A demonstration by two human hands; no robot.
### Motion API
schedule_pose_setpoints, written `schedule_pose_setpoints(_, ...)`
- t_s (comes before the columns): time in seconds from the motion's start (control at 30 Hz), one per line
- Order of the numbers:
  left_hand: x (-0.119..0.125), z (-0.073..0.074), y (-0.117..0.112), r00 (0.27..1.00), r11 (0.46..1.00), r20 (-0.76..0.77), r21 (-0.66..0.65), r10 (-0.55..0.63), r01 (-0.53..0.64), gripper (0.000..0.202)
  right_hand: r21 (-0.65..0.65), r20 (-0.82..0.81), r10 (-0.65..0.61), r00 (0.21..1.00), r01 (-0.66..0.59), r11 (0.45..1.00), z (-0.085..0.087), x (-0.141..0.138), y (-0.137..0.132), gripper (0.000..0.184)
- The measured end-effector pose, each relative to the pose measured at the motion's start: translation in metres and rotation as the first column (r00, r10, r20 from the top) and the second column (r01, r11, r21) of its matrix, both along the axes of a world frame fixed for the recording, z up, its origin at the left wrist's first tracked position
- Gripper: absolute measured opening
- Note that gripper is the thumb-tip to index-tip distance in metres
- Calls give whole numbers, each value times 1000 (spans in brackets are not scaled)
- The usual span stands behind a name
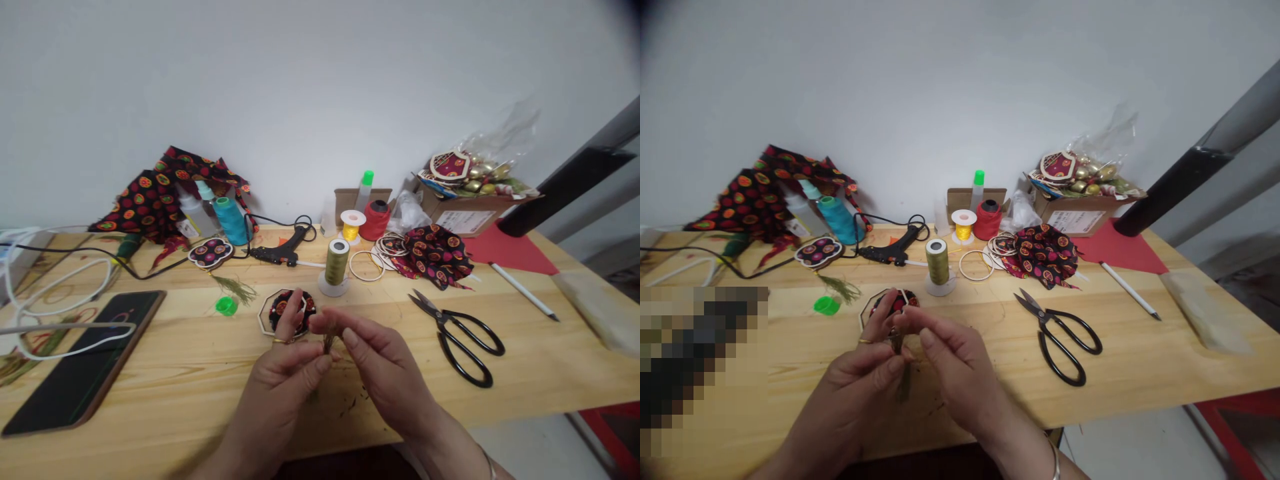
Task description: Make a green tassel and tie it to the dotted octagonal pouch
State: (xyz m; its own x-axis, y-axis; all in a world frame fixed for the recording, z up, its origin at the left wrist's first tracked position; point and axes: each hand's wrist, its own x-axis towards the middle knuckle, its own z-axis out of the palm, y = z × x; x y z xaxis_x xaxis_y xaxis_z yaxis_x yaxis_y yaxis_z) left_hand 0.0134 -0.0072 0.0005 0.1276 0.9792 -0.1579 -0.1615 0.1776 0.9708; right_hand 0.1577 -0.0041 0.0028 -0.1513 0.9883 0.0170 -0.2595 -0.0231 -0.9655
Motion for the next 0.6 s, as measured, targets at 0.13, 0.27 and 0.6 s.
schedule_pose_setpoints(0.13,0,-1,-1,995,998,87,-49,50,-46,7,-71,-160,94,983,-106,992,-7,-10,-3,25)
schedule_pose_setpoints(0.27,-1,-4,0,983,994,170,-98,74,-58,6,-30,-26,68,997,-69,997,-10,-10,-5,23)
schedule_pose_setpoints(0.6,-1,-2,2,955,985,283,-163,92,-47,5,7,221,39,975,-41,999,-2,-8,-4,19)
